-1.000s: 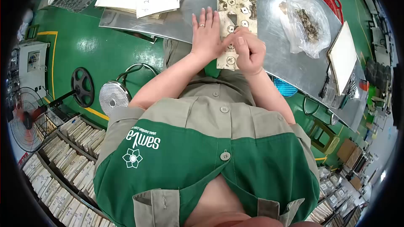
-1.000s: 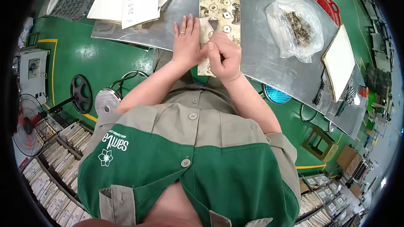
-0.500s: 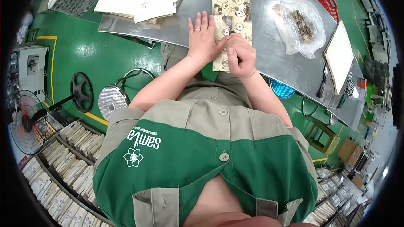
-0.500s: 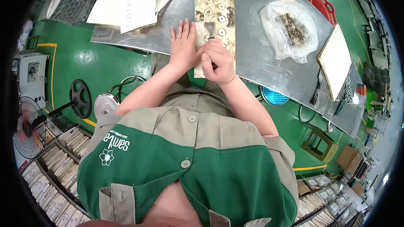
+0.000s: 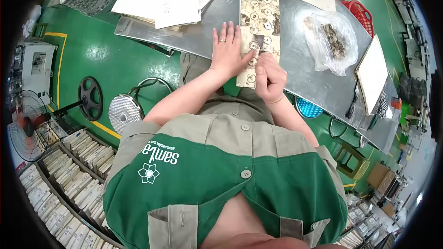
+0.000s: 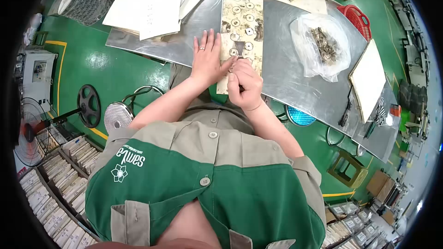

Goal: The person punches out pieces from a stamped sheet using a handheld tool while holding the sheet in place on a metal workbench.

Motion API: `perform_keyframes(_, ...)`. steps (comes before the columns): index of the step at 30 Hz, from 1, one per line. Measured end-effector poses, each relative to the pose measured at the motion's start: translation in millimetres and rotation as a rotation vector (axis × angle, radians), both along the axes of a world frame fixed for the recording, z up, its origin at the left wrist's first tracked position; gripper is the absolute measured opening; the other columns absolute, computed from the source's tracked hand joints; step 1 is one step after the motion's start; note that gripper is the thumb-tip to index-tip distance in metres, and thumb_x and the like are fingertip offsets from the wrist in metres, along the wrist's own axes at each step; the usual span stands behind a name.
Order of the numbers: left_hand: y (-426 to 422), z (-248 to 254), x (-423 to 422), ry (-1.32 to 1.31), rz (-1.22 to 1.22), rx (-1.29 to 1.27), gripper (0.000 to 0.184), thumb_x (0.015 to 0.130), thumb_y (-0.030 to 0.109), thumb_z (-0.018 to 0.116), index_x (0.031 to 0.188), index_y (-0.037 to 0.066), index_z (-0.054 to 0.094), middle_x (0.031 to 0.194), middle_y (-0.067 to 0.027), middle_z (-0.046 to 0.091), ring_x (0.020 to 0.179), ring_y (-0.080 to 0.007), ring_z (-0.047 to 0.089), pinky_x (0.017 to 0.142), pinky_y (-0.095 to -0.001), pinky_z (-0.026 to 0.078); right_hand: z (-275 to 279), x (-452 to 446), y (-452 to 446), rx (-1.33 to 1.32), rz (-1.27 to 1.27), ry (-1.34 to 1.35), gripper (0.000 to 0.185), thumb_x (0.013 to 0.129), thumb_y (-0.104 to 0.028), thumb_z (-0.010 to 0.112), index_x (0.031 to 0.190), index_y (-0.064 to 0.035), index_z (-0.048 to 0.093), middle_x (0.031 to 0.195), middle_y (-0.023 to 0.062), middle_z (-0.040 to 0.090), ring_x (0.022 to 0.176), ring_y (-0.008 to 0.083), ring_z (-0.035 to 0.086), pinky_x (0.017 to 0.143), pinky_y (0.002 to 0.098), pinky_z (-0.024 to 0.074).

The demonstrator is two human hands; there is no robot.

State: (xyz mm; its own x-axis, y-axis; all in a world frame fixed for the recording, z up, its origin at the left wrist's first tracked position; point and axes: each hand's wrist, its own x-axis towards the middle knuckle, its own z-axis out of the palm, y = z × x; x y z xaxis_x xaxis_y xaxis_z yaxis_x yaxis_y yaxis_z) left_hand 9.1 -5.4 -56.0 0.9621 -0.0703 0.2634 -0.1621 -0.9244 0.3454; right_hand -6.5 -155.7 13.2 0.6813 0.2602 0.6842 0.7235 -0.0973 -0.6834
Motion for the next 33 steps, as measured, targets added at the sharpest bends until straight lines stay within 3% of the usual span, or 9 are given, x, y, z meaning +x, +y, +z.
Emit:
perform_keyframes(15,-1.6,-0.9,-0.7,0.027,-0.003,0.007,0.094,0.094,0.062,0.054,0.151,-0.01,0.033,0.158,-0.0309,0.031,0.151,-0.0441,0.023,0.123,-0.0601,0.005,-0.6,5.9,-2.2,-0.036,-0.013,-0.024,0.02,0.087,0.006,0.052,0.067,0.0058,0.056,0.067,0.0131,0.056,0.063,0.0286,0.057,0.076,0.042,0.0527)
perform_keyframes(19,-0.8,2.2,-1.7,0.002,-0.011,-0.047,0.091,0.092,0.055,0.061,0.15,-0.01,0.035,0.157,-0.0313,0.034,0.149,-0.0468,0.026,0.122,-0.0627,0.009,2.4,5.2,-2.3,0.014,-0.004,-0.014,0.021,0.088,0.005,0.052,0.067,0.0059,0.056,0.067,0.0125,0.056,0.062,0.027,0.056,0.077,0.0419,0.0524)
perform_keyframes(21,-1.3,2.5,-2.1,0.008,-0.013,-0.022,0.094,0.093,0.06,0.056,0.149,-0.012,0.035,0.156,-0.0328,0.034,0.15,-0.046,0.025,0.123,-0.0617,0.007,1.5,10.0,-4.5,0.0,0.0,0.037,0.022,0.089,0.004,0.052,0.067,0.005,0.056,0.066,0.012,0.056,0.061,0.0255,0.054,0.077,0.0416,0.0518)
perform_keyframes(31,-0.4,2.5,-2.0,0.052,-0.011,0.014,0.094,0.095,0.062,0.053,0.151,-0.011,0.033,0.159,-0.0314,0.03,0.152,-0.0443,0.022,0.123,-0.0603,0.005,-1.5,13.4,-2.6,0.048,0.053,0.066,0.024,0.091,0.001,0.052,0.067,0.0036,0.057,0.065,0.0107,0.057,0.059,0.0245,0.053,0.077,0.0415,0.0511)
perform_keyframes(33,0.2,4.2,-2.9,0.047,-0.027,0.006,0.094,0.095,0.061,0.053,0.151,-0.011,0.032,0.159,-0.0318,0.029,0.152,-0.0446,0.022,0.123,-0.0602,0.004,-3.4,26.3,-1.1,-0.013,0.085,0.051,0.02,0.085,0.006,0.055,0.067,0.0024,0.062,0.066,0.0125,0.061,0.063,0.0261,0.058,0.072,0.038,0.0502)
